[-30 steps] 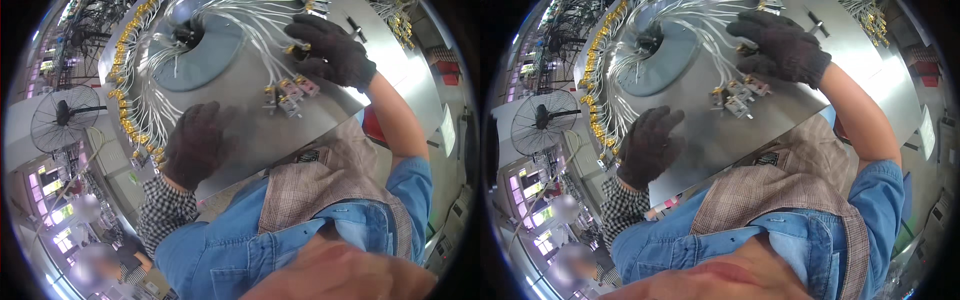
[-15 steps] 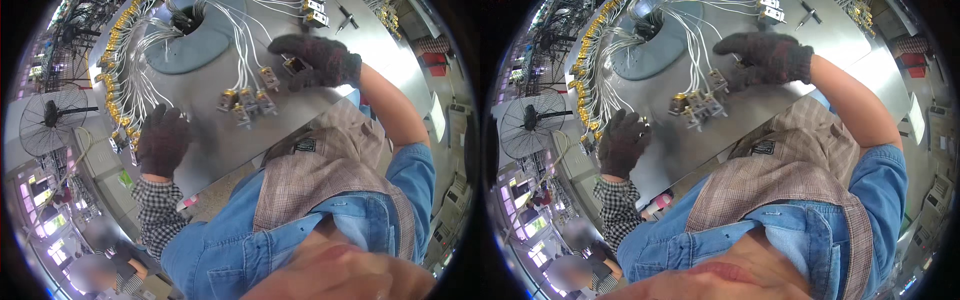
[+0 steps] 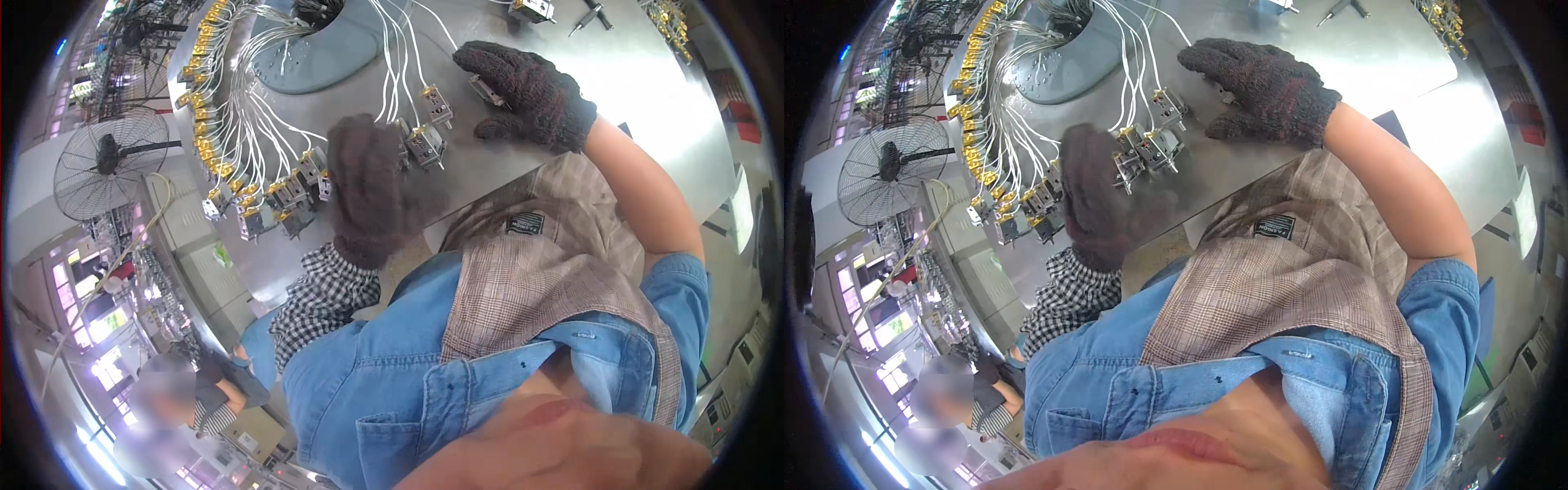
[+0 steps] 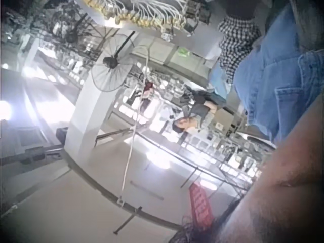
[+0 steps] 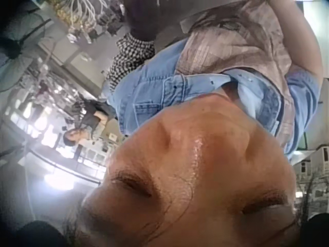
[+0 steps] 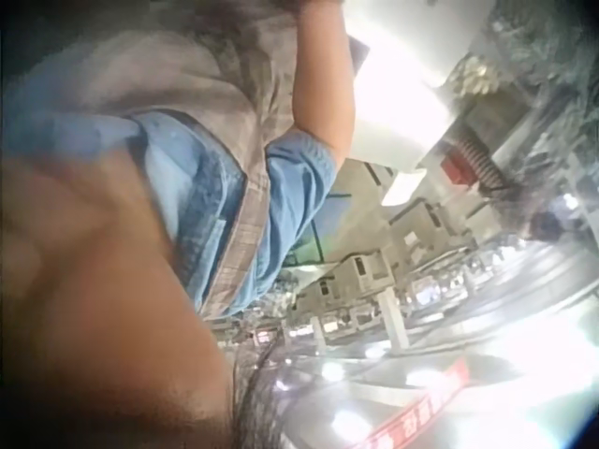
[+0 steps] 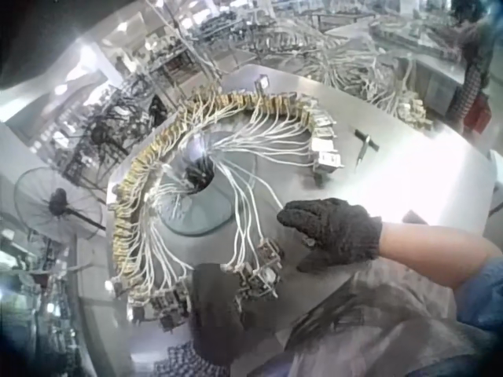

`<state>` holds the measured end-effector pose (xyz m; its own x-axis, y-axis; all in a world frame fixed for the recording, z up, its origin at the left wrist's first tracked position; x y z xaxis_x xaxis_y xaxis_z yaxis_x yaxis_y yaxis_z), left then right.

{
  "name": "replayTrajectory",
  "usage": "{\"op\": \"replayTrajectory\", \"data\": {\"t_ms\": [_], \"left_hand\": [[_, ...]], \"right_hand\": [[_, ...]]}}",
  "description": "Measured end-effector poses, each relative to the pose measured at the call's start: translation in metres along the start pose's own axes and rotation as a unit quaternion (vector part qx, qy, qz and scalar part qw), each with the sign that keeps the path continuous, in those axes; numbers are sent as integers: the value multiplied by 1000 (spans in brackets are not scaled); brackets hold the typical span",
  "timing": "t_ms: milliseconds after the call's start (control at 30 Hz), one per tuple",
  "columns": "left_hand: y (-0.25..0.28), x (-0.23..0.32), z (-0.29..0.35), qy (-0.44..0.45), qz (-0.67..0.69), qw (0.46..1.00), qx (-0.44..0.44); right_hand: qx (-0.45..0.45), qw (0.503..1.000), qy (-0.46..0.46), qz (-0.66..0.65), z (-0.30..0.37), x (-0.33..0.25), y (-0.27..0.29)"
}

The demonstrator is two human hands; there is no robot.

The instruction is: Assembling and organizing electronic wire harnesses using a rotating jig and a probe tool.

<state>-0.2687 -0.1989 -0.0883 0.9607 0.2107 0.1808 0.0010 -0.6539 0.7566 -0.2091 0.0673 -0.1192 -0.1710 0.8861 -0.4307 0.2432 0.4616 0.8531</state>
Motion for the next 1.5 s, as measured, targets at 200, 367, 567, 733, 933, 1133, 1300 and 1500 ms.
{"op": "replayTrajectory", "data": {"t_ms": [200, 367, 567, 733, 933, 1133, 1300, 1500], "left_hand": [[-9, -16, 17, 149, -71, 985, -48], [-27, -24, 6, 146, 14, 988, -40], [-42, -33, -15, 23, 4, 998, -51], [-54, -36, -34, 97, 21, 977, -188], [-54, -26, -49, 61, 13, 983, -175], [-57, -33, -62, 18, 28, 994, -108], [-53, -47, -75, 116, 59, 958, -255], [-53, -45, -71, 24, 53, 983, -176]], "right_hand": [[19, 1000, -18, -14, -18, -32, -7], [-75, 996, 45, 25, -31, -35, -14], [8, 997, 72, -6, -17, -8, -1], [2, 990, 122, 74, -16, -16, -8], [-51, 990, 119, 56, -19, -7, -1], [-107, 987, 115, 24, -42, -6, 6], [-217, 972, 86, 8, -68, 4, 9], [-77, 989, 128, -8, -56, 3, 36]]}}
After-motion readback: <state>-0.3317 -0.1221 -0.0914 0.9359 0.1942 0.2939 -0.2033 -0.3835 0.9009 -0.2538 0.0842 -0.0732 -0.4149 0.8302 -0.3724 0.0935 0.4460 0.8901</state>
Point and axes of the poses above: each hand's wrist, its own z-axis away from the middle knuckle, its own y-axis out of the back of the hand, x = y × z, the point moved 1 cm from there along -z, towards the middle knuckle, and after that the axes turned 6 degrees about x, right-handed, at the moved point
